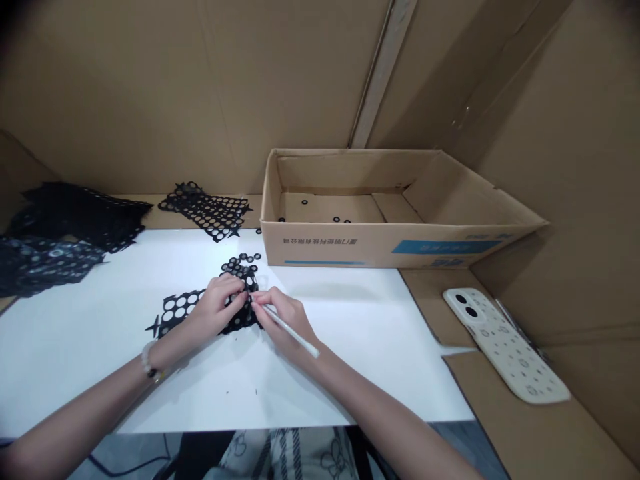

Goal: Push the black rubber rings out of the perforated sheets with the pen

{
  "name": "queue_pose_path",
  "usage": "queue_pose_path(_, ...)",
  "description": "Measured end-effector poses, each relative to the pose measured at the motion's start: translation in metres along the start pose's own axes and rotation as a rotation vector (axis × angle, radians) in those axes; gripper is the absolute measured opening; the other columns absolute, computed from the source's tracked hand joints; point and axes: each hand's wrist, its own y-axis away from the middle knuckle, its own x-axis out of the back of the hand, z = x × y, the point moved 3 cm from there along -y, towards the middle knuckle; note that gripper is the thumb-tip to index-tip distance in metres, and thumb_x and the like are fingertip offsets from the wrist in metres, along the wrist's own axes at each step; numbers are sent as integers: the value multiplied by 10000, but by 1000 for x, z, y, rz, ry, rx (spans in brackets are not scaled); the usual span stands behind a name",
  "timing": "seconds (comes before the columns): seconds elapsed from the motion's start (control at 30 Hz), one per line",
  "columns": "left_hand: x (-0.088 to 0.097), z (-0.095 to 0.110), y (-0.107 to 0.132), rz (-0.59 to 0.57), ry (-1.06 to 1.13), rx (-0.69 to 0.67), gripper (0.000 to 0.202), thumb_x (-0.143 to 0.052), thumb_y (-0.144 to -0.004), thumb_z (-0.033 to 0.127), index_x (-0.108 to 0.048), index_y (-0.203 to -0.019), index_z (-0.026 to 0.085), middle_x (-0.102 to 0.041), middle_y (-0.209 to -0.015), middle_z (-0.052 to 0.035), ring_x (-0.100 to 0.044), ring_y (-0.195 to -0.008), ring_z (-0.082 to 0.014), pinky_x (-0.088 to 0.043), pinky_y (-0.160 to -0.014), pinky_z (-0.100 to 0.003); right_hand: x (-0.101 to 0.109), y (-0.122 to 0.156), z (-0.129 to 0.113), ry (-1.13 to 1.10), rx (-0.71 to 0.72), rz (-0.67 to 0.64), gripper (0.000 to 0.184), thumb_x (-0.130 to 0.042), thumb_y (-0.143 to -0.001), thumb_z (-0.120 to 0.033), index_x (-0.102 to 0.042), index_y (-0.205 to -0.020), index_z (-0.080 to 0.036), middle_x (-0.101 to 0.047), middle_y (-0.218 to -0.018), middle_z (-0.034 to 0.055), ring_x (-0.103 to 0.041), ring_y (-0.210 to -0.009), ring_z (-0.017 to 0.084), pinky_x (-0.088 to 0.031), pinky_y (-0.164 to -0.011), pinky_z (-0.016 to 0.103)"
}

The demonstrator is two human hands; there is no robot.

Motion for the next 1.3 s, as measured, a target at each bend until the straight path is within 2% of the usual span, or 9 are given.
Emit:
queue_pose_path(0.2,4,3,2,74,174,-26,315,-424,-943,295,-503,-658,186,-538,-719,-19,-480,-791,-188,-379,-740,-308,16,-5,11,93,-158,189,152,-538,-904,-329,-559,-803,-217,-724,-921,34,-675,-805,194,-490,-702,285)
queue_pose_path(0.33,22,-16,-3,220,320,42,308,-402,-925,294,-514,-661,183,-523,-710,-12,-507,-729,-178,-393,-689,-298,31,-12,23,120,-215,270,184,-547,-894,-366,-575,-791,-216,-703,-798,20,-643,-736,202,-463,-637,289)
queue_pose_path(0.4,30,-32,-8,279,200,123,299,-401,-918,303,-551,-689,184,-553,-707,-18,-522,-753,-196,-393,-712,-314,32,-14,25,82,-218,268,203,-559,-886,-383,-572,-772,-215,-698,-775,21,-638,-727,206,-465,-633,294)
queue_pose_path(0.6,25,-64,-19,163,-366,173,232,-480,-897,328,-671,-877,200,-688,-903,-75,-511,-904,-287,-379,-798,-405,19,-9,19,-17,-206,154,185,-575,-888,-376,-574,-792,-218,-722,-905,39,-665,-818,214,-490,-694,310)
queue_pose_path(0.77,20,-47,-13,248,-242,71,252,-490,-899,324,-608,-1076,189,-637,-1035,-89,-502,-1015,-275,-403,-901,-416,19,-10,18,-158,-202,111,177,-614,-868,-375,-570,-790,-221,-731,-920,45,-690,-870,220,-524,-776,349)
queue_pose_path(0.9,9,-21,-7,23,62,-110,630,-664,-778,345,-438,-1355,230,-550,-1296,-93,-442,-1212,-268,-365,-1017,-398,16,-12,14,-388,-211,-54,213,-650,-840,-383,-533,-756,-226,-741,-909,42,-722,-809,216,-564,-759,367)
queue_pose_path(1.03,3,-14,-8,-98,189,-76,235,-699,-752,358,-687,-916,191,-708,-895,-37,-607,-880,-222,-400,-911,-361,18,-13,12,-439,-190,-68,214,-661,-838,-359,-524,-747,-221,-745,-906,41,-728,-782,201,-571,-747,352)
queue_pose_path(1.1,4,-18,-9,-72,207,-2,243,-691,-758,405,-676,-739,164,-682,-731,-14,-590,-728,-185,-428,-763,-301,21,-14,13,-402,-192,-5,214,-661,-839,-357,-528,-749,-215,-745,-895,48,-727,-779,200,-570,-749,350)
queue_pose_path(1.3,4,-30,-9,50,251,189,344,-695,-729,477,-621,-682,145,-572,-607,29,-496,-605,-137,-364,-561,-231,27,-11,8,-174,-51,134,134,-629,-865,-303,-565,-788,-215,-736,-960,75,-704,-921,228,-550,-836,394)
